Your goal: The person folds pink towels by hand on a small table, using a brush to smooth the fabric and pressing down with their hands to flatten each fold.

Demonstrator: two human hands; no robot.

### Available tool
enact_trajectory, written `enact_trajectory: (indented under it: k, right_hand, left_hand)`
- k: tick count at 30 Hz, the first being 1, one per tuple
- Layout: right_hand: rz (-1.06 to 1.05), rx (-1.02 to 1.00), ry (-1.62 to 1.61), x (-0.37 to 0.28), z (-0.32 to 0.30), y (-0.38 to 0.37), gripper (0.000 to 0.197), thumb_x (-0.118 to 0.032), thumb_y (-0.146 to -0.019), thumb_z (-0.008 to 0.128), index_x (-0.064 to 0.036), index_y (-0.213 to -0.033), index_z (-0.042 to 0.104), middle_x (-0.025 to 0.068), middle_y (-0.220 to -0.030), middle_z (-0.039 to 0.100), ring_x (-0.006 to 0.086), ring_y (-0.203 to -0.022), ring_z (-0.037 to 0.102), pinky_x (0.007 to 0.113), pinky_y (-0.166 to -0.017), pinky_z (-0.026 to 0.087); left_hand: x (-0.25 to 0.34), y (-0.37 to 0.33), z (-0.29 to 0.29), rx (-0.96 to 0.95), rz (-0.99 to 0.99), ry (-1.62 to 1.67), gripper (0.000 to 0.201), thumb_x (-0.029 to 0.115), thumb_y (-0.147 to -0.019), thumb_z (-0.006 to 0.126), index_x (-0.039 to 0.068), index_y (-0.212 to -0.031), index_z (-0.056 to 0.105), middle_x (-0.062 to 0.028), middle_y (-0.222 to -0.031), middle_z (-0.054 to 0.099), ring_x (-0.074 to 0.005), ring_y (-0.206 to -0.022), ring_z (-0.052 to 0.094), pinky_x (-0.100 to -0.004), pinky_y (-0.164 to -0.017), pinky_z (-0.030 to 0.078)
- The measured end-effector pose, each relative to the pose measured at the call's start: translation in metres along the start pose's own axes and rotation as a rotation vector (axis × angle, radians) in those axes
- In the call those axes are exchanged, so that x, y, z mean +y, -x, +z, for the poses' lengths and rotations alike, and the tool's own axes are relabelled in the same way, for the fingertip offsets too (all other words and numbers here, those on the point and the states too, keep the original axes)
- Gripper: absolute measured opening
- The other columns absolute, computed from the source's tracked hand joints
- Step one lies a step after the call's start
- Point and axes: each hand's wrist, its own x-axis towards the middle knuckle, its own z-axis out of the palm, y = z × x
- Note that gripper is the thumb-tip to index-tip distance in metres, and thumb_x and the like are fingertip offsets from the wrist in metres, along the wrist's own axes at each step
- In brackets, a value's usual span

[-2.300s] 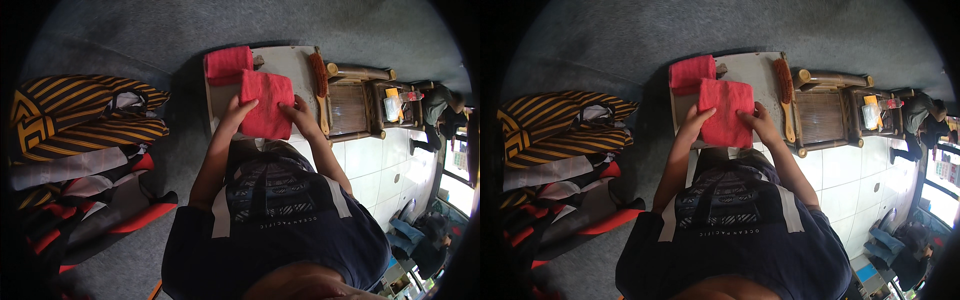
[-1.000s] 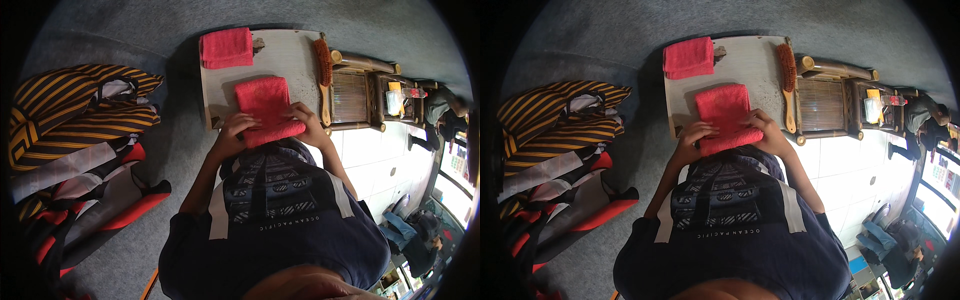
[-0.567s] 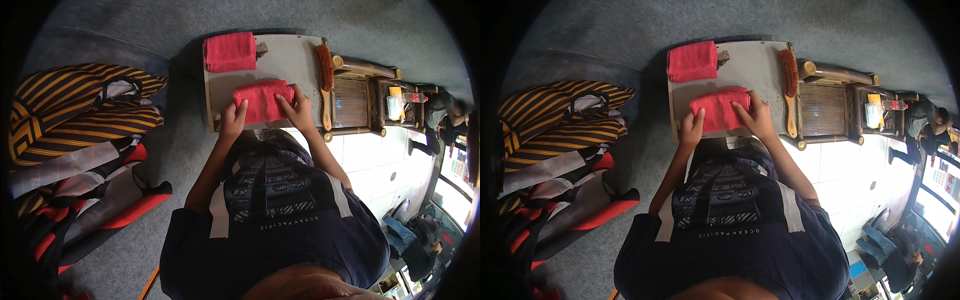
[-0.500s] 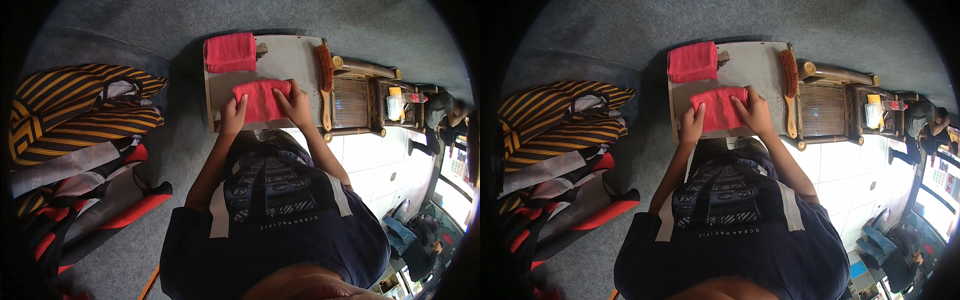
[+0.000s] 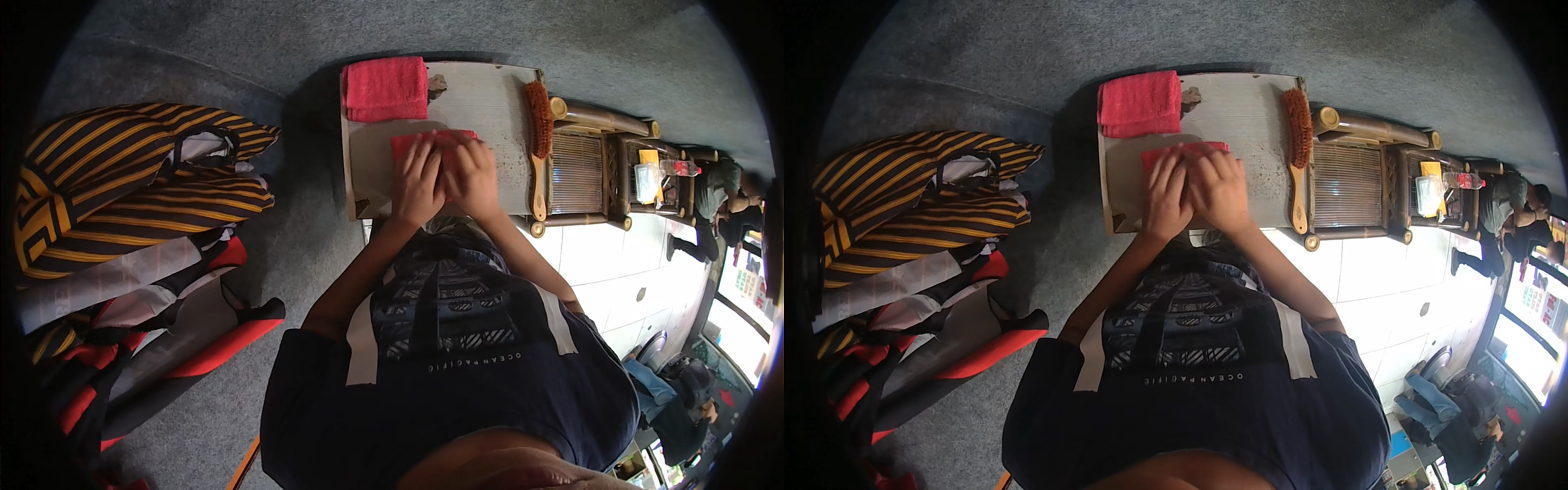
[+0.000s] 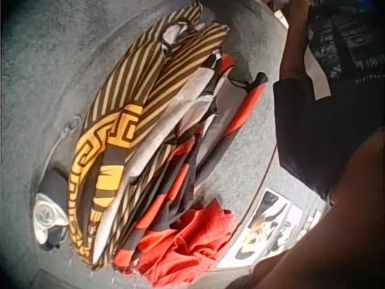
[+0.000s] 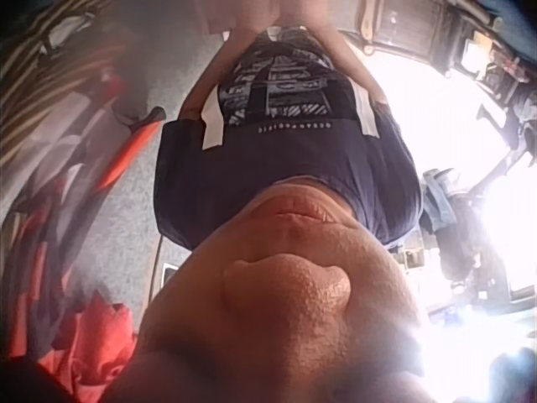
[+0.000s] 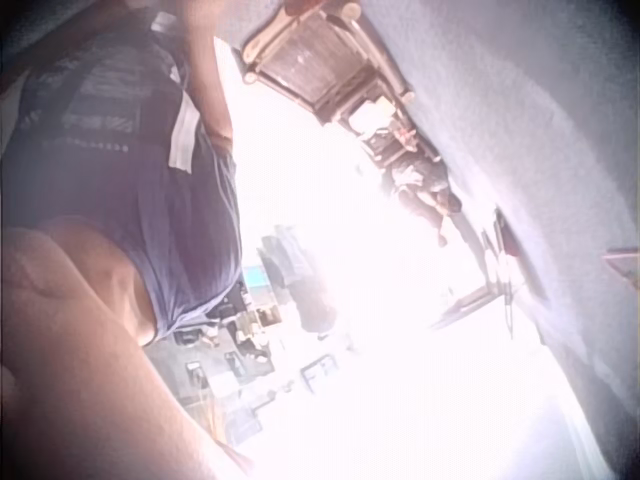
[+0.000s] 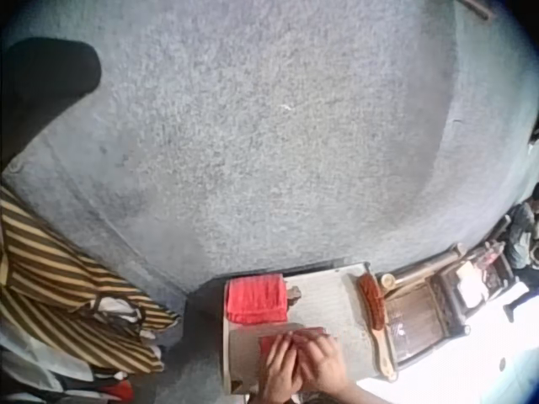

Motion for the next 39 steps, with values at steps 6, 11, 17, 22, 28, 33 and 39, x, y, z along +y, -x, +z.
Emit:
enact_trajectory:
  k: [6,11,17,22,28,33,39]
  right_hand:
    - [0.133,-0.067,0.197,0.01,0.029,0.007,0.045,-0.016,-0.082,0.055,-0.0159,-0.128,0.057,0.0092,-0.132,0.053,0.0282,-0.11,0.053,0.043,-0.087,0.037]
    - [0.2,-0.003,0.194,0.022,0.035,0.01,0.041,-0.021,-0.085,0.056,-0.0147,-0.126,0.058,0.0161,-0.133,0.049,0.0335,-0.116,0.047,0.048,-0.095,0.035]
    - [0.192,0.051,0.078,0.034,0.038,0.01,0.041,-0.025,-0.082,0.061,-0.0119,-0.12,0.062,0.019,-0.125,0.051,0.038,-0.113,0.045,0.048,-0.099,0.034]
    - [0.214,0.028,0.042,0.032,0.036,0.007,0.041,-0.024,-0.081,0.063,-0.0109,-0.119,0.062,0.0196,-0.122,0.051,0.0368,-0.111,0.046,0.045,-0.098,0.036]
    - [0.185,0.048,-0.023,0.036,0.022,0.01,0.054,-0.023,-0.084,0.063,-0.0057,-0.133,0.047,0.0212,-0.124,0.047,0.0379,-0.111,0.046,0.046,-0.098,0.036]
    - [0.367,-0.13,-0.072,0.043,0.001,0.04,0.069,-0.034,-0.085,0.066,0.0022,-0.136,0.037,0.0224,-0.121,0.045,0.0398,-0.113,0.044,0.046,-0.099,0.036]
    - [0.587,-0.265,-0.364,0.038,-0.008,0.043,0.067,-0.036,-0.087,0.066,0.0067,-0.131,0.039,0.0227,-0.114,0.055,0.0322,-0.105,0.057,0.039,-0.092,0.046]
  left_hand:
    - [-0.016,0.0,0.019,-0.088,-0.032,-0.132,0.051,0.022,-0.087,0.052,0.004,-0.134,0.048,-0.0156,-0.144,0.042,-0.0348,-0.135,0.035,-0.0514,-0.111,0.025]
    - [-0.021,0.0,0.019,-0.084,-0.142,-0.163,0.046,0.021,-0.091,0.046,0.009,-0.135,0.049,-0.0171,-0.144,0.041,-0.0372,-0.135,0.034,-0.0512,-0.111,0.025]
    - [-0.029,-0.003,0.021,-0.026,-0.153,-0.046,0.043,0.017,-0.09,0.046,0.006,-0.132,0.05,-0.0187,-0.138,0.046,-0.0393,-0.128,0.04,-0.051,-0.109,0.028]
    - [-0.03,-0.005,0.019,-0.011,-0.138,-0.003,0.044,0.015,-0.088,0.051,0.003,-0.131,0.048,-0.0217,-0.135,0.045,-0.0421,-0.124,0.042,-0.0508,-0.107,0.029]
    - [-0.038,0.018,0.016,0.174,-0.394,-0.023,0.064,0.022,-0.08,0.068,-0.004,-0.131,0.039,-0.027,-0.129,0.041,-0.045,-0.117,0.041,-0.0519,-0.101,0.033]
    - [-0.037,0.035,-0.008,0.028,-0.536,0.068,0.055,0.03,-0.082,0.071,-0.005,-0.116,0.047,-0.0262,-0.113,0.051,-0.0415,-0.103,0.051,-0.0457,-0.088,0.042]
    - [-0.036,0.035,-0.01,-0.257,-0.624,0.274,0.043,0.028,-0.088,0.067,-0.002,-0.115,0.052,-0.0181,-0.112,0.06,-0.0262,-0.1,0.061,-0.0354,-0.082,0.047]
